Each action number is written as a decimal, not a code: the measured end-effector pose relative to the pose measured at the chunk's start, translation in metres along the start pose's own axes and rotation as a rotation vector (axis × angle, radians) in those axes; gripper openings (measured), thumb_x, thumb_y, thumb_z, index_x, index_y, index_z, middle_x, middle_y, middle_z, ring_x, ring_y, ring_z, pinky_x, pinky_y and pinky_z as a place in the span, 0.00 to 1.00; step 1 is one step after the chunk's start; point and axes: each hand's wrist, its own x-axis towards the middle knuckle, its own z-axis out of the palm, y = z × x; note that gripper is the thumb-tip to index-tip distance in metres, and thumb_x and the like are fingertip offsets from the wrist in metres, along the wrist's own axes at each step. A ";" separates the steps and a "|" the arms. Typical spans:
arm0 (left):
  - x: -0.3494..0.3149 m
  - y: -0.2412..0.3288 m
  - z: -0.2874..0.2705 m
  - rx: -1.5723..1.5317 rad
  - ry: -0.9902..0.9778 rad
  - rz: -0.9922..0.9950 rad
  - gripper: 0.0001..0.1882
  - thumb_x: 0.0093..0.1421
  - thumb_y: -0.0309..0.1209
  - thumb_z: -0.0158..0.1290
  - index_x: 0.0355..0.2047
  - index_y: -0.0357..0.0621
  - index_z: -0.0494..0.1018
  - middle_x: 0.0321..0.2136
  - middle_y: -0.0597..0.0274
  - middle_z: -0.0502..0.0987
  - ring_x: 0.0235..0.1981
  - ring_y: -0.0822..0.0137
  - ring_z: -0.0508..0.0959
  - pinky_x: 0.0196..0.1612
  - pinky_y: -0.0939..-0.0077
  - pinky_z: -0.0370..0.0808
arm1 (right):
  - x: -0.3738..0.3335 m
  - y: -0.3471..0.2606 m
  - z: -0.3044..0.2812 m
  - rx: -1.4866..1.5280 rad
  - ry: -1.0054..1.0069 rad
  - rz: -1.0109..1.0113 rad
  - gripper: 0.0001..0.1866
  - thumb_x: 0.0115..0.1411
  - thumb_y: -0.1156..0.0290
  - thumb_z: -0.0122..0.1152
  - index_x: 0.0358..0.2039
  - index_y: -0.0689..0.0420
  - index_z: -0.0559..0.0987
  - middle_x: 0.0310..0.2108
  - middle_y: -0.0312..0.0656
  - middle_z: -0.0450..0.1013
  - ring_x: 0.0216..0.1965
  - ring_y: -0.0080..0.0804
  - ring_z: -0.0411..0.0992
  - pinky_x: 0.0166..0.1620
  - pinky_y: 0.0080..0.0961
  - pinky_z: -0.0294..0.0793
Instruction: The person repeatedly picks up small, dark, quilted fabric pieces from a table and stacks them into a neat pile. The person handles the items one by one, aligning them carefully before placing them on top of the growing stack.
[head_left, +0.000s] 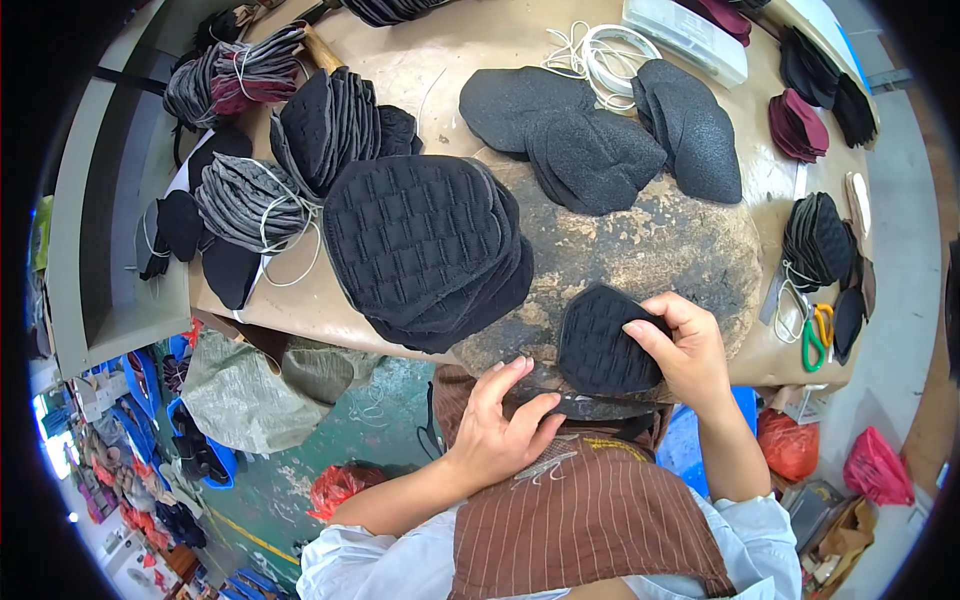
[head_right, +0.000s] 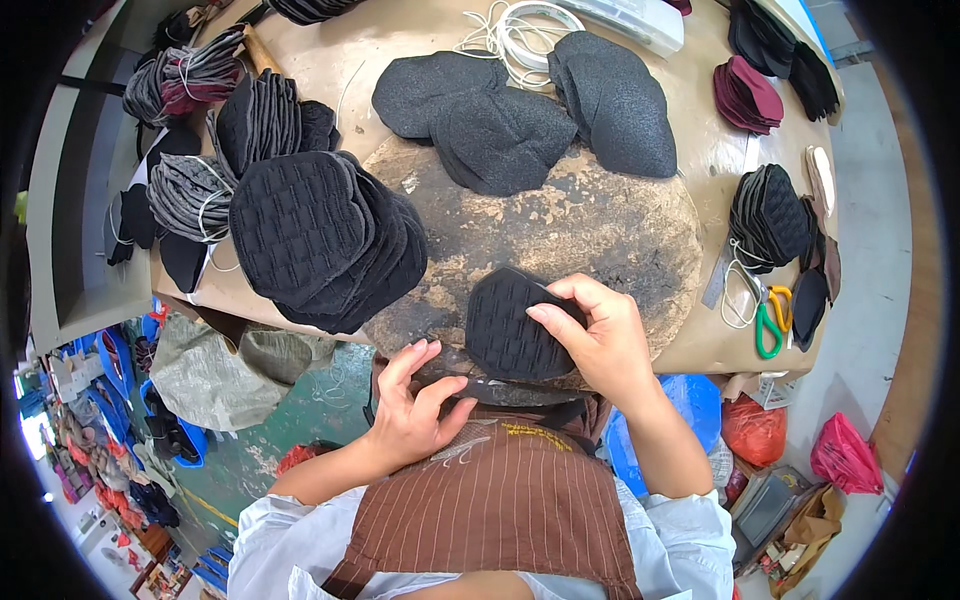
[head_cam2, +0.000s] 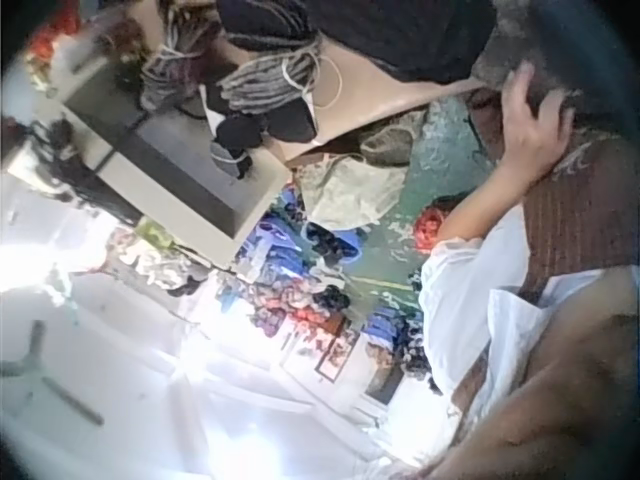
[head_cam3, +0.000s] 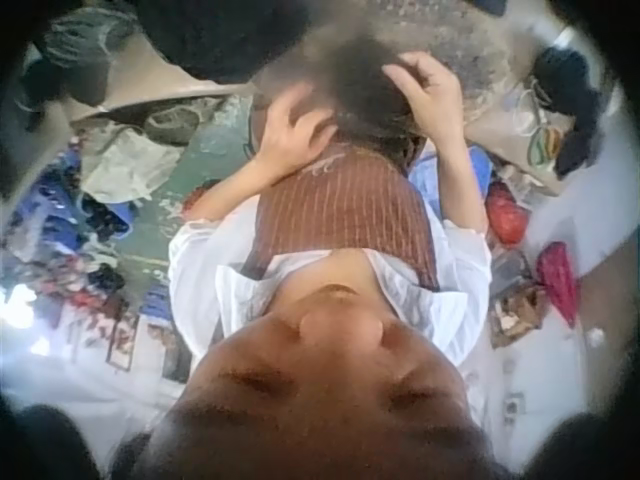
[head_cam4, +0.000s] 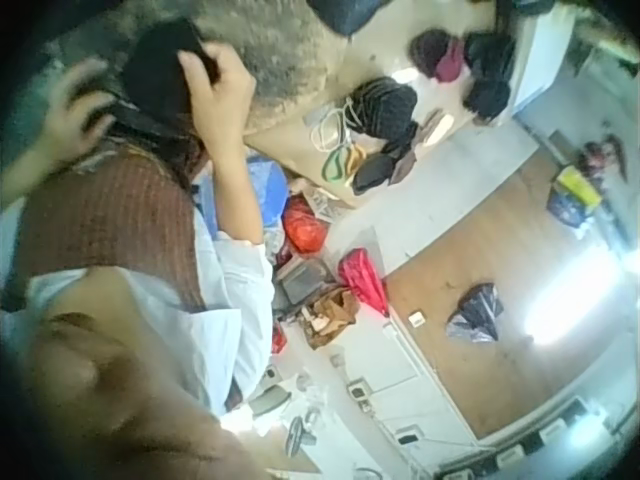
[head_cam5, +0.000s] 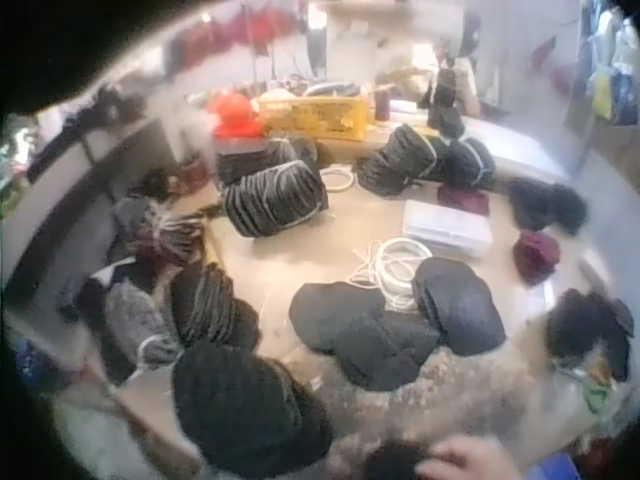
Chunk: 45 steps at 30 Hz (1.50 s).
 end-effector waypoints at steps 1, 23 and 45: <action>0.000 0.000 0.000 0.002 0.000 0.004 0.22 0.45 0.29 0.66 0.42 0.48 0.74 0.52 0.48 0.60 0.52 0.50 0.69 0.53 0.55 0.71 | 0.000 0.000 0.000 -0.014 0.003 -0.006 0.08 0.56 0.74 0.65 0.34 0.64 0.77 0.27 0.34 0.75 0.30 0.14 0.69 0.33 0.17 0.70; 0.059 0.017 -0.027 0.469 -0.604 0.247 0.36 0.48 0.58 0.55 0.45 0.39 0.70 0.61 0.50 0.62 0.63 0.57 0.61 0.63 0.49 0.49 | 0.001 -0.016 -0.002 -0.266 0.052 0.014 0.09 0.53 0.73 0.67 0.30 0.64 0.77 0.23 0.44 0.76 0.24 0.23 0.74 0.28 0.22 0.72; 0.030 0.003 -0.107 -0.478 0.483 -0.367 0.12 0.63 0.23 0.40 0.47 0.36 0.67 0.36 0.58 0.75 0.35 0.68 0.75 0.43 0.70 0.73 | -0.003 -0.096 -0.028 0.027 -0.174 -0.546 0.21 0.47 0.84 0.70 0.40 0.59 0.73 0.38 0.36 0.71 0.37 0.21 0.73 0.39 0.18 0.76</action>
